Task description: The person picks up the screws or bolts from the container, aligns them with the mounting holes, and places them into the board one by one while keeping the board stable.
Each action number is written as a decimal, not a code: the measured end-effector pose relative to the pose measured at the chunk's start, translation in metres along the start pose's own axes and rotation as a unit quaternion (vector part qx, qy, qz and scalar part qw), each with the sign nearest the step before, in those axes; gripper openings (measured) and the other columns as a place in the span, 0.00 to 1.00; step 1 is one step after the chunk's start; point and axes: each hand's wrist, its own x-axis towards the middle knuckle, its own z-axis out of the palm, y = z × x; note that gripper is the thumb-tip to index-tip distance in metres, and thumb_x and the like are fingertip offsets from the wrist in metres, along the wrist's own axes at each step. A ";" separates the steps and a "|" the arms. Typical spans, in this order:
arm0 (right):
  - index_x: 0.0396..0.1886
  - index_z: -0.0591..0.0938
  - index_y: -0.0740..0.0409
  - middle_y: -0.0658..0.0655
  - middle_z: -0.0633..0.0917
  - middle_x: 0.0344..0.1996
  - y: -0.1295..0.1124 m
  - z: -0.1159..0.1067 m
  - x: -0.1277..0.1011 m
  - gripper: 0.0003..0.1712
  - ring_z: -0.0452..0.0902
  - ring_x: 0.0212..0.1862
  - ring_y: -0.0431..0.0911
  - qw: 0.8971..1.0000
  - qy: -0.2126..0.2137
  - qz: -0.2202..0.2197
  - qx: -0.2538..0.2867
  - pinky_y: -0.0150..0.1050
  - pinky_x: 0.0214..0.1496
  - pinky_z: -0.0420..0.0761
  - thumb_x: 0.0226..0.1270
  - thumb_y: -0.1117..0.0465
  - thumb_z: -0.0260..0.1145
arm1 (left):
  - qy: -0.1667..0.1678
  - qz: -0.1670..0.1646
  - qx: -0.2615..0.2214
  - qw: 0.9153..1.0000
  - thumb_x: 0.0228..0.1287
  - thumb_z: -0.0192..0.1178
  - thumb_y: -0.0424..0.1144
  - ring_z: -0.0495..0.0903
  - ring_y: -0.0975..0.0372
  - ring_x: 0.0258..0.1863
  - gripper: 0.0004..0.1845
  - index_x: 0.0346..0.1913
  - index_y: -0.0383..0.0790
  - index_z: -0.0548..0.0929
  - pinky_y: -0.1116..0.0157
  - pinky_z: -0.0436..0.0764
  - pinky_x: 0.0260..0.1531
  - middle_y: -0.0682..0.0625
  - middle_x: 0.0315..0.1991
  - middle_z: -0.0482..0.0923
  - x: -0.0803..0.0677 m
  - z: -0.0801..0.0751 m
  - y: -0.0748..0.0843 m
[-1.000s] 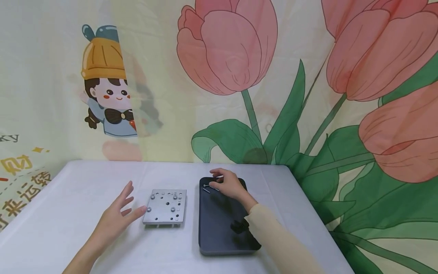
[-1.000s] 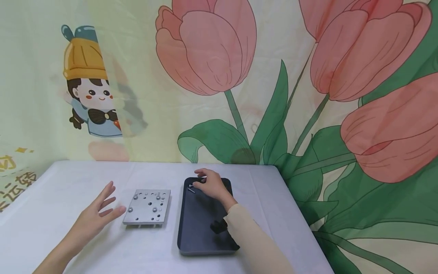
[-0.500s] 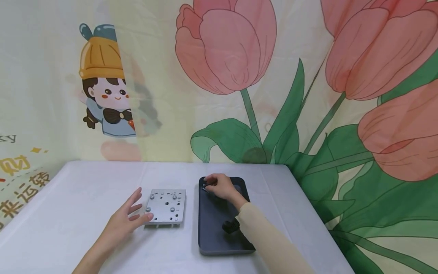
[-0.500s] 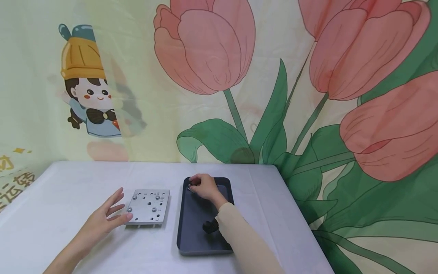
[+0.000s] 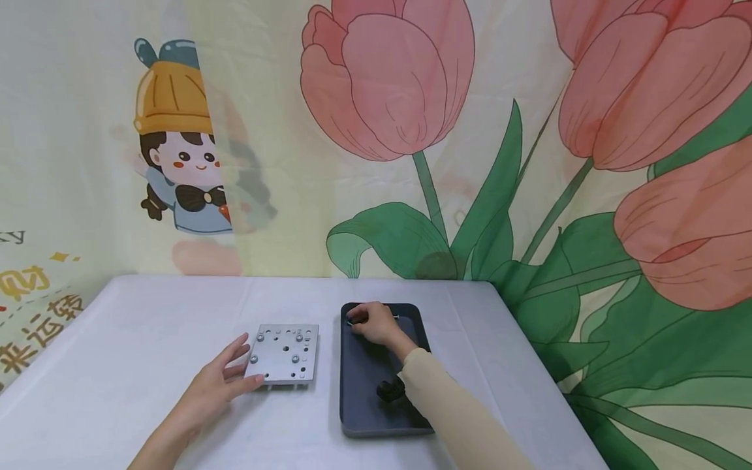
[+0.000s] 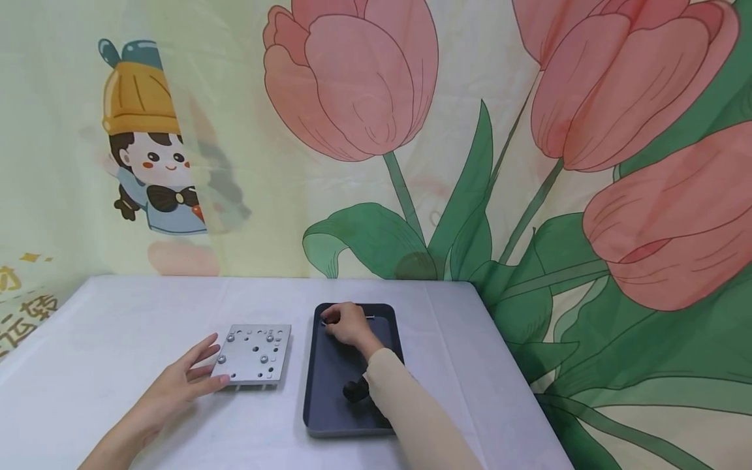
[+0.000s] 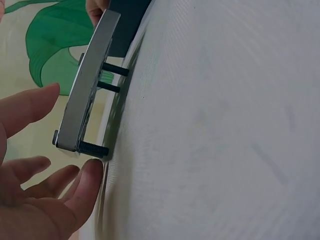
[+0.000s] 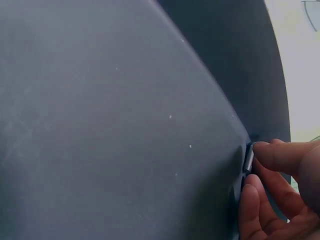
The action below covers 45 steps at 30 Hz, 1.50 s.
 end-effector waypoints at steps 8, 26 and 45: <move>0.49 0.92 0.57 0.53 0.92 0.40 -0.002 0.004 0.003 0.12 0.86 0.46 0.46 0.999 0.009 0.014 -0.046 0.44 0.54 0.84 0.68 0.68 0.75 | -0.005 0.003 0.011 1.000 0.66 0.76 0.47 0.71 0.41 0.75 0.55 0.86 0.42 0.53 0.42 0.76 0.66 0.33 0.81 0.62 -0.001 0.002 -0.003; 0.48 0.93 0.55 0.52 0.91 0.39 -0.006 0.009 0.004 0.09 0.85 0.43 0.44 0.996 -0.004 0.004 -0.085 0.43 0.50 0.84 0.74 0.67 0.71 | 0.007 0.002 0.026 1.000 0.66 0.76 0.47 0.78 0.45 0.69 0.50 0.85 0.43 0.60 0.50 0.82 0.61 0.33 0.76 0.69 -0.002 0.002 -0.006; 0.41 0.90 0.54 0.48 0.88 0.32 -0.001 -0.001 0.001 0.03 0.81 0.36 0.39 0.999 0.011 -0.006 -0.034 0.39 0.45 0.81 0.71 0.65 0.74 | 0.023 0.002 0.030 0.999 0.64 0.77 0.47 0.80 0.45 0.68 0.49 0.84 0.41 0.63 0.59 0.85 0.57 0.32 0.76 0.70 -0.004 0.004 -0.003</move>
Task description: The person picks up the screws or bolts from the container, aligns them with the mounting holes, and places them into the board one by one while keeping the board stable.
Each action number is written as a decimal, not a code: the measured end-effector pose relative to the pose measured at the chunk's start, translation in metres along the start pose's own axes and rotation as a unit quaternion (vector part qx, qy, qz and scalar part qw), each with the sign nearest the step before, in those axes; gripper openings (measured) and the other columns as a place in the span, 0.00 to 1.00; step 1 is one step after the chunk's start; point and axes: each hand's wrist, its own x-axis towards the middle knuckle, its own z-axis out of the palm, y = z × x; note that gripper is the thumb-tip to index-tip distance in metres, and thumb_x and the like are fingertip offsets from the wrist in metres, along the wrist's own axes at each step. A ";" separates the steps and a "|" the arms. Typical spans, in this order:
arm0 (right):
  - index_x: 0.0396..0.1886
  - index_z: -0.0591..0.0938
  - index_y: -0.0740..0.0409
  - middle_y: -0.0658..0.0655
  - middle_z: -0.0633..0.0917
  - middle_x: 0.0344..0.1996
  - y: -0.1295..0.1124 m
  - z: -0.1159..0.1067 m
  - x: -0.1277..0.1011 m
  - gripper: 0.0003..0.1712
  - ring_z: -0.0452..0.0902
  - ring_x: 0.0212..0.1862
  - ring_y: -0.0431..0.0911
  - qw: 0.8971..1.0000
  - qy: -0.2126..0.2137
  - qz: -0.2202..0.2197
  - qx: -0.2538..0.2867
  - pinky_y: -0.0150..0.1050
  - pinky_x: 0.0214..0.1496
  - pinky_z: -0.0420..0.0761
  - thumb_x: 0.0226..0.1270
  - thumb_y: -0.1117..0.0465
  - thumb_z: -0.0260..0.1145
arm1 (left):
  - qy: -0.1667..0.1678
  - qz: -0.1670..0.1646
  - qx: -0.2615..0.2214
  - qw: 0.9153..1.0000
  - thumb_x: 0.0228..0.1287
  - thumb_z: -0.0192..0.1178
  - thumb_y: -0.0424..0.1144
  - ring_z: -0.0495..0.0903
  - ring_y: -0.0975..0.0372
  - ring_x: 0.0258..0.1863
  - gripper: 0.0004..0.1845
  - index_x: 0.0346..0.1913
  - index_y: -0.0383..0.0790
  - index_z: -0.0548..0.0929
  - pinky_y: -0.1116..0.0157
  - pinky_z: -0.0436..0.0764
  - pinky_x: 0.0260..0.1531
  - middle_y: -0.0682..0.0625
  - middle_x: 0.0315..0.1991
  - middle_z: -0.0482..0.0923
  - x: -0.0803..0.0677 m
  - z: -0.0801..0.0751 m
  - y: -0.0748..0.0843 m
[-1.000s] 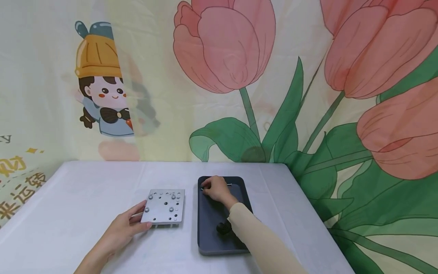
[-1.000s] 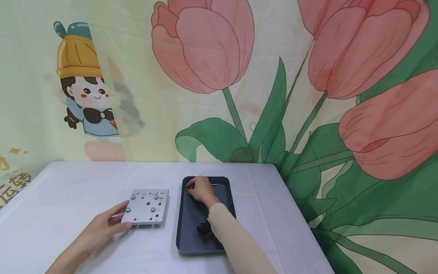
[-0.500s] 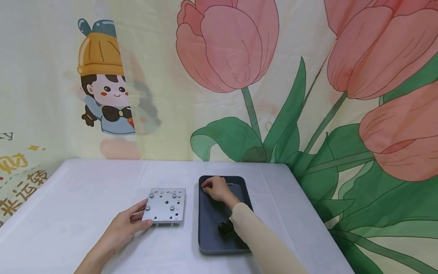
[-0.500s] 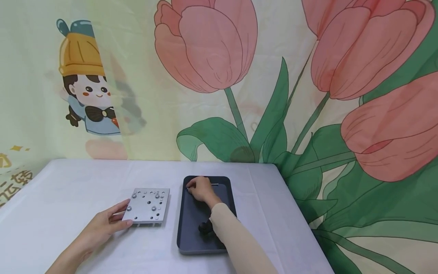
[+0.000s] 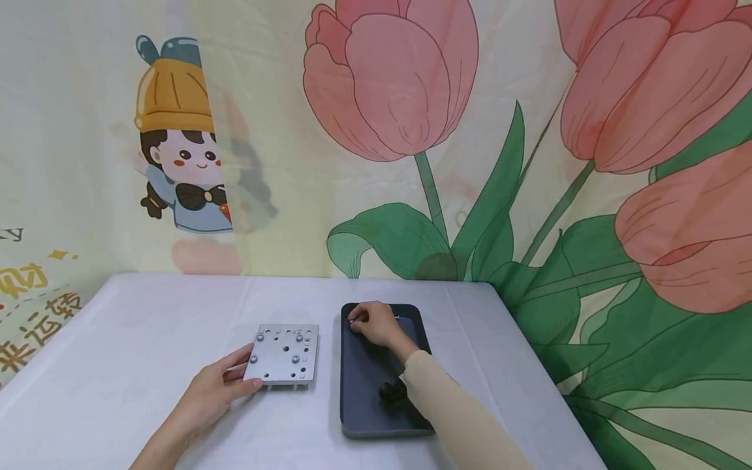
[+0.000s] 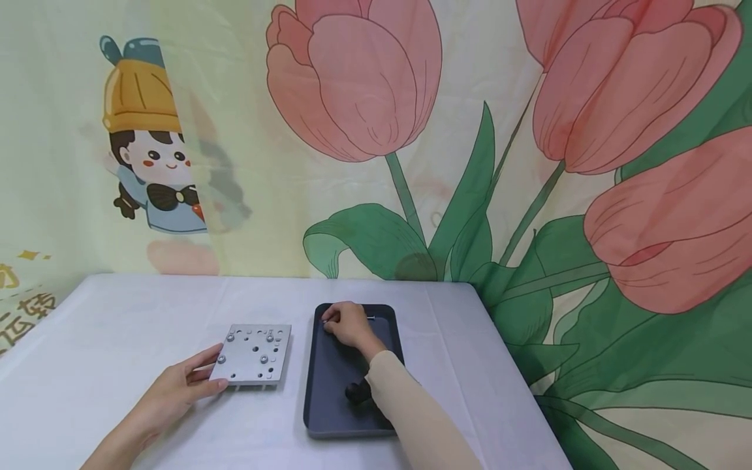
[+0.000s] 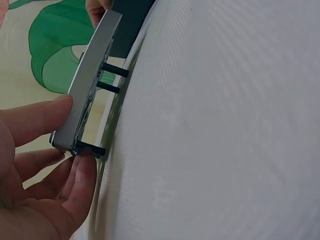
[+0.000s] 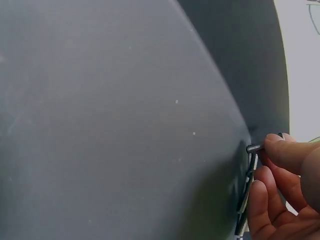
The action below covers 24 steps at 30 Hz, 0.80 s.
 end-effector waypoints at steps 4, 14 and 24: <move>0.41 0.90 0.53 0.47 0.89 0.33 -0.003 -0.002 -0.002 0.03 0.82 0.37 0.39 1.000 0.011 -0.005 0.012 0.39 0.45 0.82 0.71 0.64 0.75 | -0.001 -0.001 -0.001 1.000 0.64 0.77 0.47 0.80 0.46 0.67 0.49 0.83 0.41 0.63 0.59 0.85 0.56 0.32 0.75 0.70 0.000 0.000 0.000; 0.51 0.90 0.57 0.50 0.91 0.40 -0.021 -0.008 -0.001 0.10 0.85 0.39 0.39 0.995 0.040 -0.046 0.084 0.35 0.43 0.85 0.74 0.63 0.73 | -0.005 -0.003 -0.003 1.000 0.64 0.77 0.48 0.80 0.46 0.68 0.50 0.84 0.42 0.62 0.60 0.85 0.56 0.33 0.76 0.70 0.002 0.000 -0.003; 0.50 0.93 0.52 0.46 0.92 0.38 -0.042 -0.001 0.002 0.09 0.84 0.37 0.37 0.993 0.035 -0.061 0.098 0.32 0.42 0.84 0.72 0.61 0.75 | -0.009 -0.003 -0.005 1.000 0.65 0.77 0.47 0.80 0.46 0.68 0.50 0.84 0.43 0.62 0.58 0.85 0.57 0.34 0.77 0.69 0.002 0.000 -0.004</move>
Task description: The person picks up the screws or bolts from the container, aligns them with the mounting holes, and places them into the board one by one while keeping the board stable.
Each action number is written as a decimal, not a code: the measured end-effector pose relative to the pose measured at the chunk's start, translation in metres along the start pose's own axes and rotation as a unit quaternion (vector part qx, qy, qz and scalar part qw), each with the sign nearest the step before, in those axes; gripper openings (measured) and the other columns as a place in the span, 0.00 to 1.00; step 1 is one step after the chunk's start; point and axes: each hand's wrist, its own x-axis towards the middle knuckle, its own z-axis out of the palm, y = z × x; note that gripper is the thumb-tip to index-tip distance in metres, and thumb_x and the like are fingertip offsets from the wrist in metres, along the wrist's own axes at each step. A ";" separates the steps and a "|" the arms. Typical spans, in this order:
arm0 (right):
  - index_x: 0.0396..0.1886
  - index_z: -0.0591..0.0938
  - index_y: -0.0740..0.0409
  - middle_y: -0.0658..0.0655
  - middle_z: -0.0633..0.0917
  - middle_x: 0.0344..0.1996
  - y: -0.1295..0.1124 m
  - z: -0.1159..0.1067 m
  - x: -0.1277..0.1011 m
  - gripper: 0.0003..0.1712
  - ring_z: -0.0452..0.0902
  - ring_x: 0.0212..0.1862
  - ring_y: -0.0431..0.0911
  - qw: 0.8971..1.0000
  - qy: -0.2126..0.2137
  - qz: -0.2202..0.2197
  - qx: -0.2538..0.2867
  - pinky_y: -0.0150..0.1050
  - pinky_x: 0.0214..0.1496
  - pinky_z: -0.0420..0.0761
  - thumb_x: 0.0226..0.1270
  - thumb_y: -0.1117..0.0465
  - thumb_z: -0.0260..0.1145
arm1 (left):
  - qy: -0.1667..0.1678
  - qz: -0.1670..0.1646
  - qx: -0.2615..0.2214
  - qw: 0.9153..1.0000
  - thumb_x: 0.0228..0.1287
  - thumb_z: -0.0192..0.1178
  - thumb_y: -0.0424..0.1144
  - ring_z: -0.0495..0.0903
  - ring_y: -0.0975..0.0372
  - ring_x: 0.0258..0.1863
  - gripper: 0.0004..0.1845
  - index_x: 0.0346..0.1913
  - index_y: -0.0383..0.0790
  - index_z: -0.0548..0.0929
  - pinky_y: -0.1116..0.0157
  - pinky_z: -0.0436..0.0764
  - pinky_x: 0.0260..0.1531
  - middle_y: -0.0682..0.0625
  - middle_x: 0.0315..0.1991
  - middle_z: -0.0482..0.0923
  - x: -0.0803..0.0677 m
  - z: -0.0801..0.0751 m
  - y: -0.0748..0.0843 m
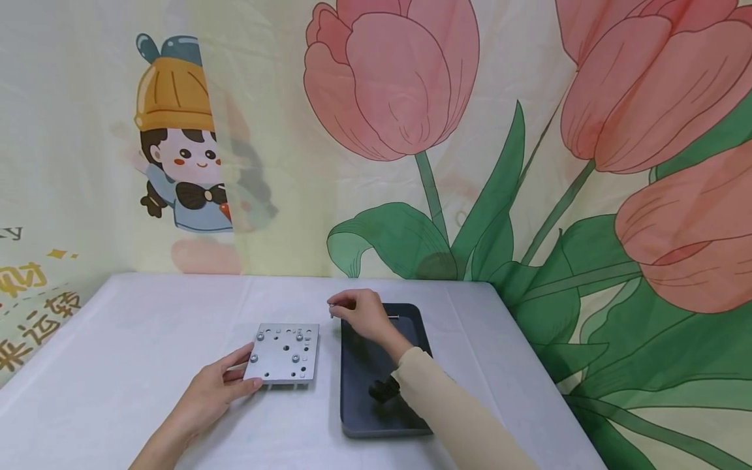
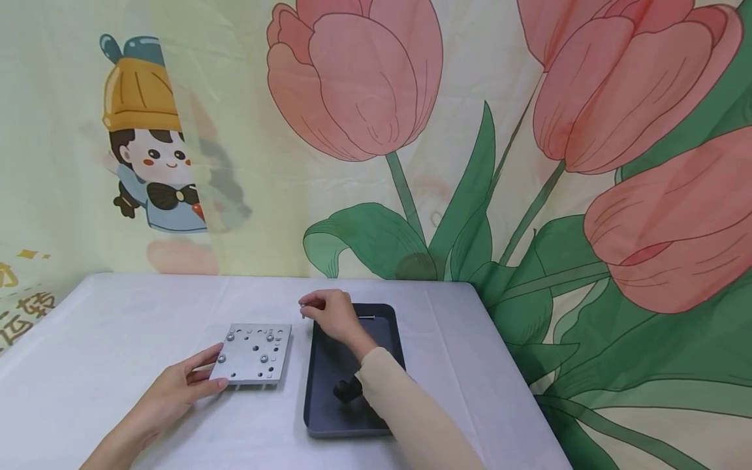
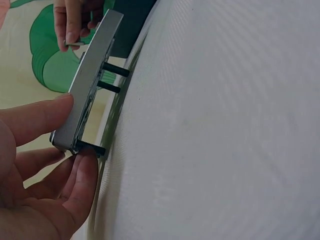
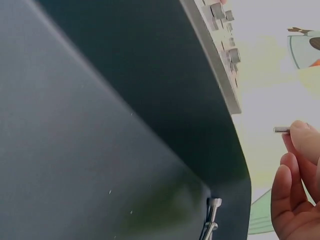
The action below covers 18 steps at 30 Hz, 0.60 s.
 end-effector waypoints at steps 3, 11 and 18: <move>0.49 0.93 0.50 0.44 0.92 0.38 -0.004 0.003 0.002 0.09 0.83 0.36 0.36 1.000 -0.007 -0.001 0.003 0.31 0.41 0.83 0.72 0.61 0.76 | 0.000 0.003 0.001 1.000 0.65 0.77 0.47 0.80 0.46 0.68 0.50 0.84 0.43 0.62 0.58 0.85 0.57 0.34 0.77 0.69 0.000 0.000 0.000; 0.51 0.92 0.51 0.44 0.92 0.40 -0.017 0.013 0.008 0.10 0.83 0.39 0.34 0.999 -0.047 -0.022 0.011 0.29 0.42 0.82 0.73 0.61 0.74 | 0.000 0.005 0.001 1.000 0.64 0.77 0.47 0.80 0.46 0.68 0.50 0.84 0.41 0.62 0.60 0.85 0.56 0.32 0.76 0.69 -0.001 -0.002 0.001; 0.50 0.93 0.52 0.43 0.92 0.39 -0.030 0.023 0.015 0.10 0.83 0.39 0.34 0.996 -0.075 -0.036 0.024 0.29 0.44 0.82 0.72 0.62 0.75 | 0.000 0.000 0.004 1.000 0.64 0.77 0.48 0.80 0.45 0.68 0.50 0.84 0.42 0.62 0.58 0.85 0.56 0.32 0.77 0.68 0.000 -0.002 0.002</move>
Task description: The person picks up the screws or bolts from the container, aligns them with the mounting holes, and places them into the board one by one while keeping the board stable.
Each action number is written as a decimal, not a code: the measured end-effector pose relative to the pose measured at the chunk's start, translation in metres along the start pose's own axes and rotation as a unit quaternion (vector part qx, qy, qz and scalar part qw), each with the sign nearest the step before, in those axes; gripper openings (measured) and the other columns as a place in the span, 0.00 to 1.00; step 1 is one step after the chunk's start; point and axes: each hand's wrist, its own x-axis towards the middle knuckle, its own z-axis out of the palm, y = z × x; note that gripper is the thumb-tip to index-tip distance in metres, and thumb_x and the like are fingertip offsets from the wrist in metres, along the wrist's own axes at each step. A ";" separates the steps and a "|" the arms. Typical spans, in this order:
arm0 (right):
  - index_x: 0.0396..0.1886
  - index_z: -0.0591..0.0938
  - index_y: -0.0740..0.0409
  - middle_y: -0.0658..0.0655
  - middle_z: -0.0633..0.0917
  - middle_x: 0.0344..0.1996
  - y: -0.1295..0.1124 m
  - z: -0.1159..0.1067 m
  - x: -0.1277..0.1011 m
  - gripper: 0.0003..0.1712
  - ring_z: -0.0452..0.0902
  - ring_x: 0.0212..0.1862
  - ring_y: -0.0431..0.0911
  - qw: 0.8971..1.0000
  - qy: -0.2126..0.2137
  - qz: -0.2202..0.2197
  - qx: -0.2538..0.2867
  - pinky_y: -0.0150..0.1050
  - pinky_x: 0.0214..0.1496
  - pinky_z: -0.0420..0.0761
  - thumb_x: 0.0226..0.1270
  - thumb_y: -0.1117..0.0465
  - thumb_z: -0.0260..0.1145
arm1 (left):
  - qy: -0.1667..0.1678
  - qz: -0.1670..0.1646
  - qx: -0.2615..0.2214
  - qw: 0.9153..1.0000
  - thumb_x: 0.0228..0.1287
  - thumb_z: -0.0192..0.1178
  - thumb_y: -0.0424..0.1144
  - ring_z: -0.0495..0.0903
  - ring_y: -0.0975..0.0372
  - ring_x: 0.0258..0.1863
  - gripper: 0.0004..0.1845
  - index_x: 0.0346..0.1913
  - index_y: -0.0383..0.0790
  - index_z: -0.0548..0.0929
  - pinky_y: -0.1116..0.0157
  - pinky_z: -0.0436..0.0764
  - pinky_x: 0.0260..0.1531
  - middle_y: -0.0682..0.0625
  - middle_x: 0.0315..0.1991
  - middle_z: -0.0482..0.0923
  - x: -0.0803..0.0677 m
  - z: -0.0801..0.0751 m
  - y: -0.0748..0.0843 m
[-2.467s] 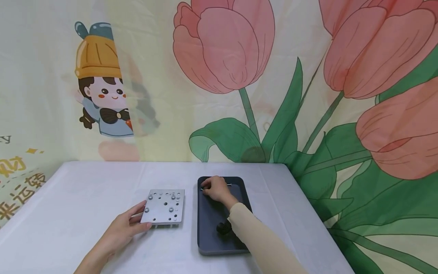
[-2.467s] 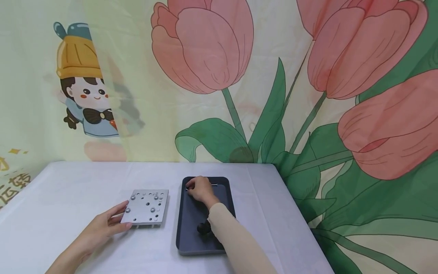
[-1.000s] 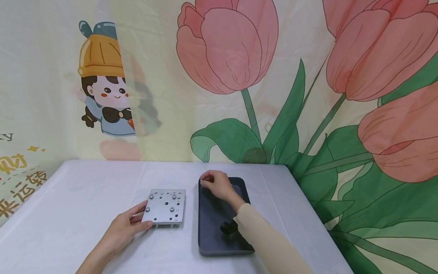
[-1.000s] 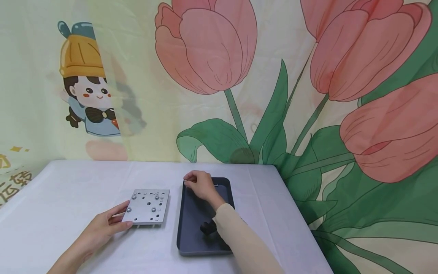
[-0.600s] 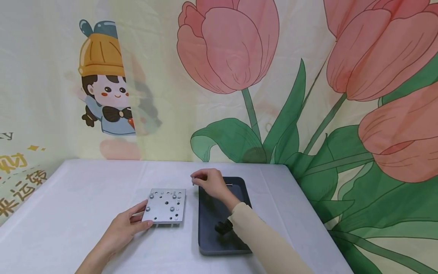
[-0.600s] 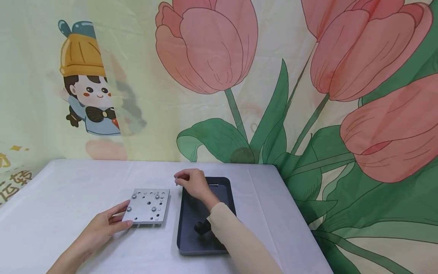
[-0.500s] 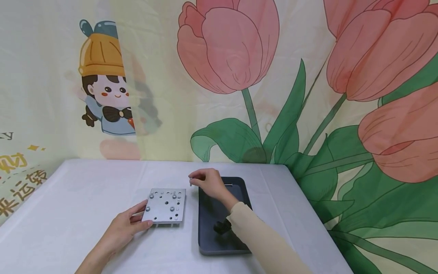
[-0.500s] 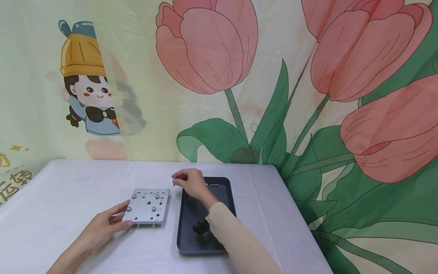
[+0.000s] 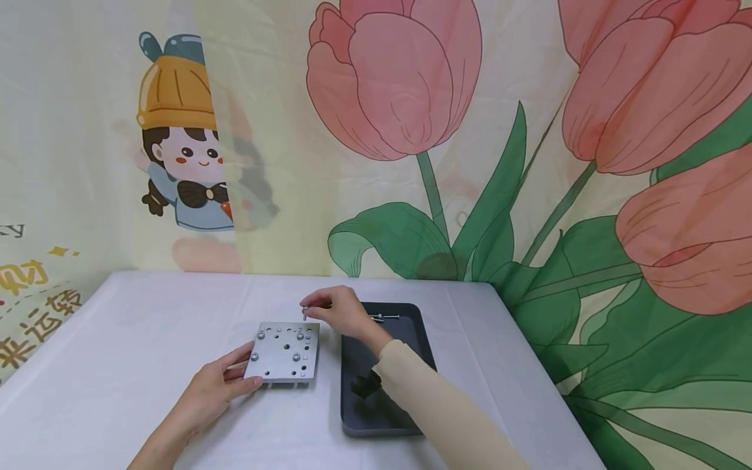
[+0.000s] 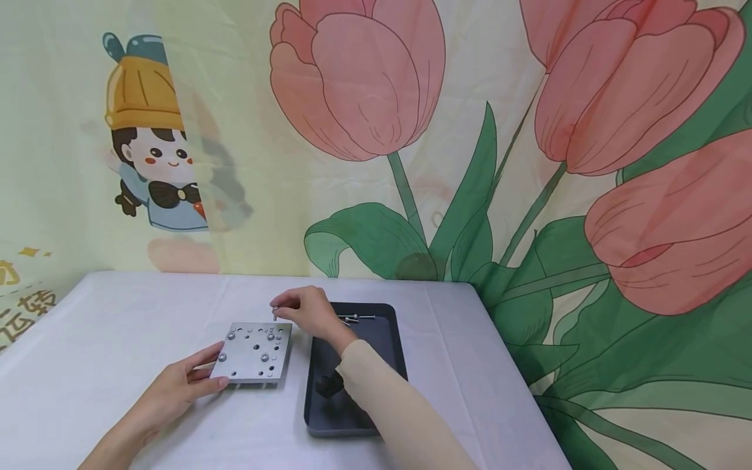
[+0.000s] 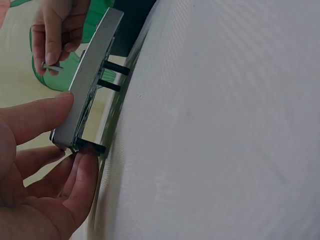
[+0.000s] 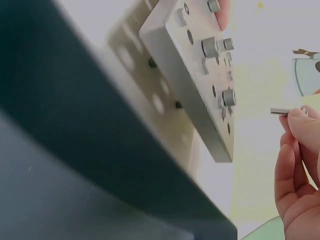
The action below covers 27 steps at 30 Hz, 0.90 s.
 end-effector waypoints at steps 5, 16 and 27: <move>0.50 0.93 0.51 0.43 0.91 0.40 -0.005 0.009 0.007 0.10 0.83 0.39 0.33 1.000 -0.016 -0.005 -0.006 0.28 0.46 0.82 0.72 0.61 0.75 | 0.000 -0.003 -0.001 1.000 0.65 0.77 0.49 0.80 0.46 0.67 0.50 0.84 0.42 0.62 0.58 0.85 0.56 0.33 0.77 0.68 0.000 0.000 0.000; 0.52 0.92 0.54 0.43 0.92 0.40 -0.011 0.026 0.019 0.11 0.82 0.39 0.31 0.999 -0.039 -0.009 -0.016 0.26 0.46 0.81 0.73 0.62 0.74 | -0.001 0.003 0.005 1.000 0.66 0.76 0.50 0.80 0.45 0.68 0.50 0.84 0.41 0.62 0.57 0.85 0.57 0.32 0.76 0.69 -0.002 -0.001 0.001; 0.49 0.93 0.49 0.37 0.89 0.34 -0.014 0.045 0.029 0.09 0.80 0.36 0.32 0.999 -0.039 0.013 -0.024 0.27 0.42 0.79 0.73 0.61 0.74 | -0.002 0.000 0.005 1.000 0.65 0.76 0.50 0.81 0.46 0.67 0.50 0.84 0.41 0.62 0.59 0.86 0.55 0.32 0.76 0.70 -0.001 -0.002 0.001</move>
